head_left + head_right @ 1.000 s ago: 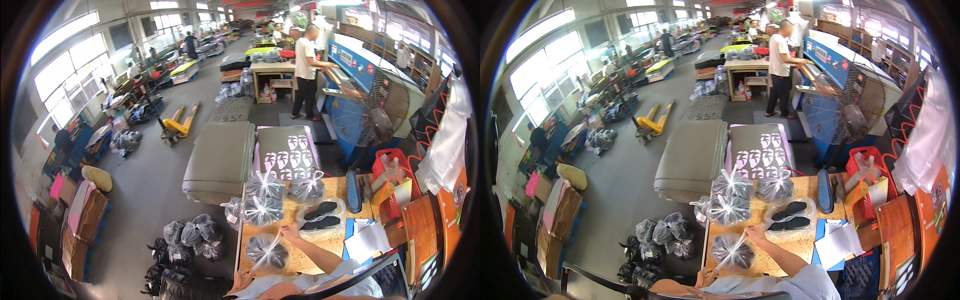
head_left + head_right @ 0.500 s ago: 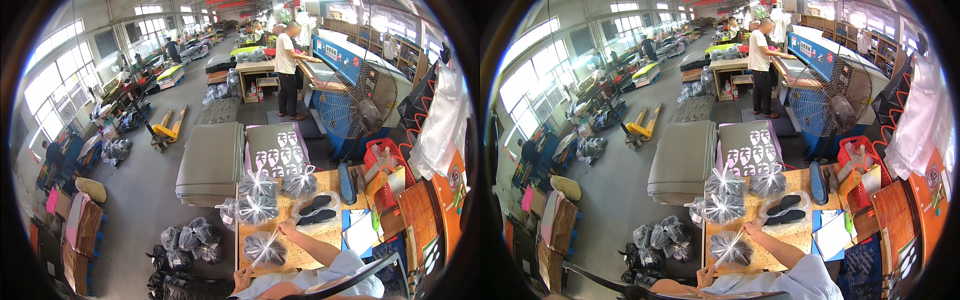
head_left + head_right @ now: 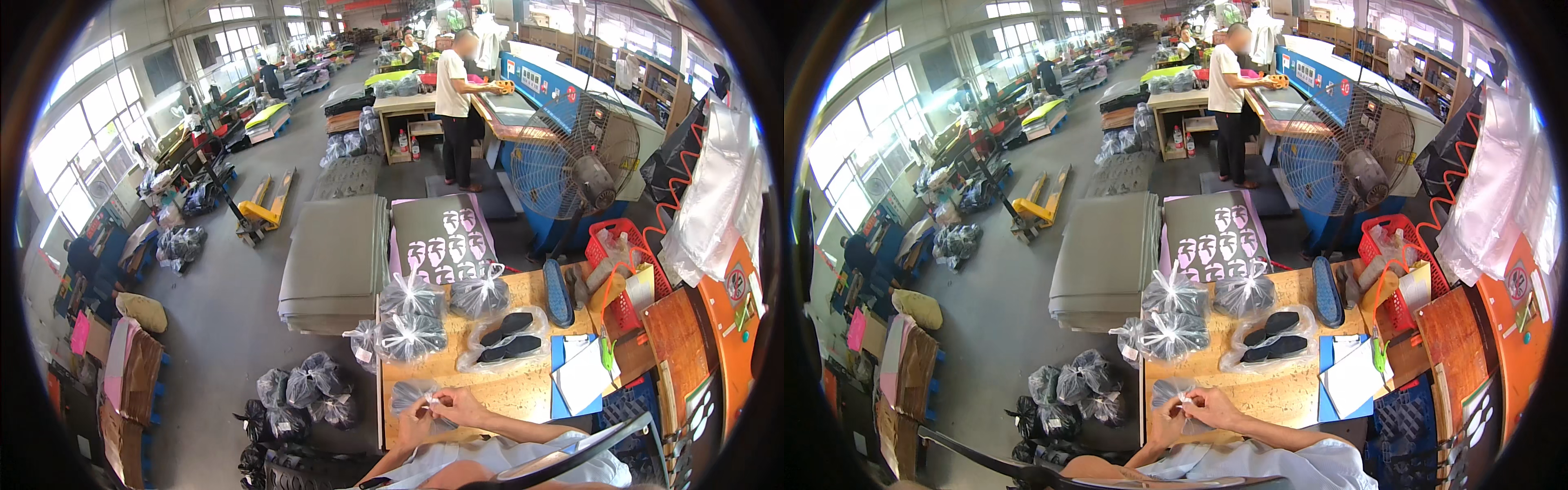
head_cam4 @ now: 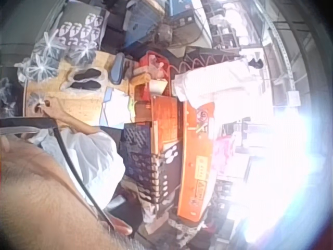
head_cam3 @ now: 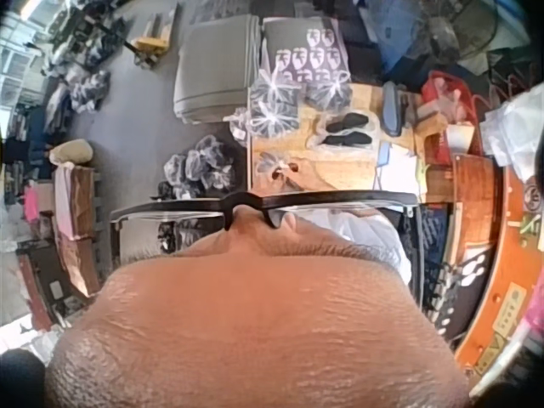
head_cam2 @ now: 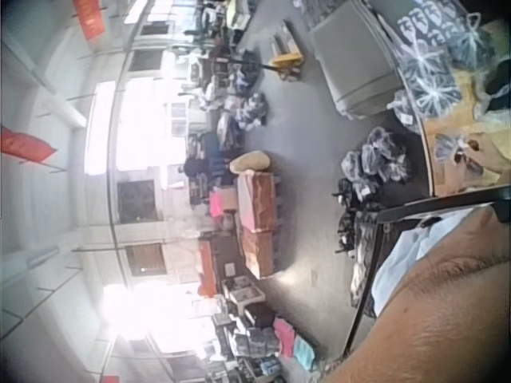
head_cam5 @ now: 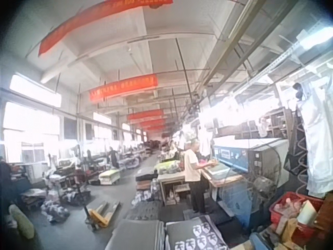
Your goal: The person removes black shoe insoles from a heated press, stacks them, and places them into plastic bags. They then tie the bags and place them on the table. The person also handles a clipboard and paper briefly.
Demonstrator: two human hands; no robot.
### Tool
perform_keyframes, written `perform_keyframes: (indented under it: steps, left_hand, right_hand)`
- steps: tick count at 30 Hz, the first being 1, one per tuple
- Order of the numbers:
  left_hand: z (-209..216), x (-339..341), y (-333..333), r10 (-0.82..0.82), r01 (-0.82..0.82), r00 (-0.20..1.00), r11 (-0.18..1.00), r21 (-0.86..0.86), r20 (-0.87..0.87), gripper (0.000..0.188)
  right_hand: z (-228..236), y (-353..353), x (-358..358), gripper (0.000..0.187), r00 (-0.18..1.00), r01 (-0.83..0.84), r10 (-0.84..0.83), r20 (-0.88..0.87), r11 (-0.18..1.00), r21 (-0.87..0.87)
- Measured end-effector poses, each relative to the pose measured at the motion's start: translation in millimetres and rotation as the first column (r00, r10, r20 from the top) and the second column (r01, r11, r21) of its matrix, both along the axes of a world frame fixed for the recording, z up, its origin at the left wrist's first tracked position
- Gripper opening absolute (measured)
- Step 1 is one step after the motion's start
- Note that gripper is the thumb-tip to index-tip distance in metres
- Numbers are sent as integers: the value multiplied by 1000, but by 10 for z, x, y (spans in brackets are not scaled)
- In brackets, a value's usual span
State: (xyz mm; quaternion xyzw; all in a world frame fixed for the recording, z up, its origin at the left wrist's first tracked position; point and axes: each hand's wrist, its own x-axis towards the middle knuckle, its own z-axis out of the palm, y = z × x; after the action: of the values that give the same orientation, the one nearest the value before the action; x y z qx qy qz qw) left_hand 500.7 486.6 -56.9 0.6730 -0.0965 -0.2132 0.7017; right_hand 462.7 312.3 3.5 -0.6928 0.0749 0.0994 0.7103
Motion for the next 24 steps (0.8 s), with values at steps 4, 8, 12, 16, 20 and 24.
perform_keyframes:
  steps: [4,8,12,16,20,24]
  left_hand:
    - [86,9,-65,110,-116,983,993,30,146,22]
    - [123,-57,-70,110,-214,899,955,207,424,16]
    - [-68,-102,232,125,-170,965,968,-183,-232,18]
    - [-353,-254,573,248,-413,847,865,-287,-470,24]
    - [-353,-296,708,128,-399,791,849,-346,-599,23]
    - [-124,-182,459,71,-358,864,782,-510,-498,22]
  right_hand:
    - [-174,-73,-140,23,946,128,-16,-325,937,324]
    - [-509,-10,-85,18,983,-133,126,-135,990,-45]
    - [-910,-305,220,12,973,229,-186,137,853,-468]
    - [-1424,-525,799,14,779,464,-519,-351,854,-234]
    - [-1544,-434,768,12,774,571,-583,-247,811,-126]
    - [-932,-767,550,8,926,160,-112,-362,981,107]
